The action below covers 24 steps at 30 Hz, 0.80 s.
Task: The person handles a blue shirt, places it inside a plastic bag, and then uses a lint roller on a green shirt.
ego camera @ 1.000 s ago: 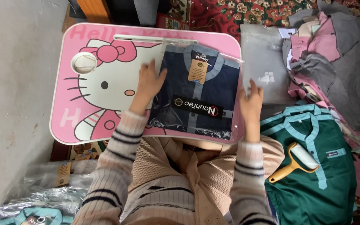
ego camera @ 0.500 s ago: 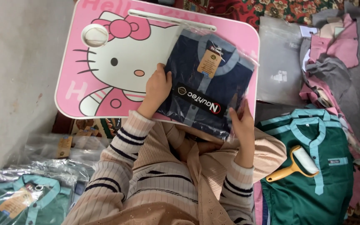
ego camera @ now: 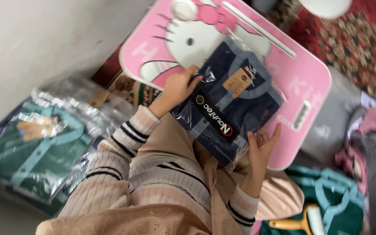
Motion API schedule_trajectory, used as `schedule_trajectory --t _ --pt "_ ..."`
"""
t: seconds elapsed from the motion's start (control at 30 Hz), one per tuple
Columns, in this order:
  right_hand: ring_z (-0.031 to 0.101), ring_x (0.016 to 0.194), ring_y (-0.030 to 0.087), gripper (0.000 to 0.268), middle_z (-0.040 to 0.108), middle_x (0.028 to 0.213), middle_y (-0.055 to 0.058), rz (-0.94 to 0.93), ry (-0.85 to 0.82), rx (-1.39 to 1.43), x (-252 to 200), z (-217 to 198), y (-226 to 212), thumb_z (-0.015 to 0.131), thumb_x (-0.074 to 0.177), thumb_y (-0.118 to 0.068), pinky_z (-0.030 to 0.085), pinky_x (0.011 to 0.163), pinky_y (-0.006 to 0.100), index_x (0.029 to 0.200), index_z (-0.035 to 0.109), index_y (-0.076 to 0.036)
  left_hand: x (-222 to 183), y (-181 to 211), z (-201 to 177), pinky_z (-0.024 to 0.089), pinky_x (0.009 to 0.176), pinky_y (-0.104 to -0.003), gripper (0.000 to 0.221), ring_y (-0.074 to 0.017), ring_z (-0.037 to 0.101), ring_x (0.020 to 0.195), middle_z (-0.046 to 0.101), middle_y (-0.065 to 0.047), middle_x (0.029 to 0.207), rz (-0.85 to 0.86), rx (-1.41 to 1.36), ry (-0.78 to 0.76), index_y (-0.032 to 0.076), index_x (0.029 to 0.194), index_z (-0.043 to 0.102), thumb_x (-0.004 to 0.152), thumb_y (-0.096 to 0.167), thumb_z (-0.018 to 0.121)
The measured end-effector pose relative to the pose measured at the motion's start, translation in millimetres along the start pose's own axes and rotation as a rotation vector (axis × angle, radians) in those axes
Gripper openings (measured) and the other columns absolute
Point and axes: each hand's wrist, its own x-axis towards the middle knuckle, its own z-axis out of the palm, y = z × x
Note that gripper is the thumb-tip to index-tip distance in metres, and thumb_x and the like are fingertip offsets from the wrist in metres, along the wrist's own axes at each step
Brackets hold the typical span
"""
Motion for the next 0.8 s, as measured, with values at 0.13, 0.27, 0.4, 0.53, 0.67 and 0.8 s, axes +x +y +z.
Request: schedule_trajectory --t 0.13,0.27,0.4,0.53,0.67,0.8 --pt "0.043 0.073 0.001 0.082 0.038 0.099 -0.002 -0.213 -0.147 0.039 -15 52 -79 0.064 0.100 -0.002 0.035 0.067 0.018 0.166 0.017 -0.012 -25 -30 -30 0.059 0.074 -0.045 0.023 -0.0336 0.074 0.084 0.075 -0.009 0.085 0.061 -0.064 0.187 0.019 0.109 0.060 0.100 0.040 0.062" --pt "0.057 0.084 0.007 0.054 0.063 0.126 0.010 -0.367 -0.336 -0.094 -27 99 -88 0.066 0.101 -0.010 0.049 0.072 0.024 0.153 0.050 -0.004 -59 -57 -108 0.058 0.072 -0.043 0.020 -0.0312 0.074 0.083 0.075 -0.006 0.083 0.080 -0.020 0.333 0.019 0.106 0.062 0.099 0.038 0.063" --pt "0.063 0.092 0.015 0.058 0.064 0.111 0.013 -0.467 -0.600 -0.072 -50 142 -96 0.073 0.093 -0.007 0.056 0.080 0.030 0.148 0.057 -0.001 -116 -81 -186 0.058 0.069 -0.044 0.018 -0.0303 0.074 0.078 0.074 -0.005 0.080 0.092 0.090 0.415 0.018 0.102 0.065 0.100 0.036 0.065" --pt "0.058 0.086 0.012 0.061 0.057 0.114 0.005 -0.570 -1.043 -0.109 -82 188 -149 0.070 0.099 -0.015 0.055 0.083 0.025 0.155 0.045 -0.009 -176 -106 -266 0.048 0.060 -0.041 0.023 -0.0291 0.070 0.069 0.072 -0.006 0.079 0.128 0.329 0.423 0.014 0.106 0.067 0.108 0.036 0.062" --pt "0.056 0.091 0.015 0.062 0.061 0.137 0.007 -0.676 -1.328 -0.097 -120 239 -179 0.065 0.103 -0.021 0.051 0.093 0.031 0.158 0.039 -0.010 -249 -139 -326 0.050 0.062 -0.042 0.022 -0.0320 0.070 0.072 0.071 -0.007 0.079 -0.015 0.500 0.396 0.018 0.112 0.072 0.107 0.038 0.071" --pt "0.038 0.150 0.027 0.060 0.038 0.164 0.008 -0.690 -1.845 -0.093 -160 291 -203 0.047 0.108 -0.034 0.031 0.125 0.048 0.162 0.026 -0.017 -312 -187 -364 0.048 0.069 -0.040 0.024 -0.0277 0.065 0.076 0.062 -0.004 0.076 -0.169 0.778 0.411 0.023 0.115 0.077 0.104 0.044 0.080"
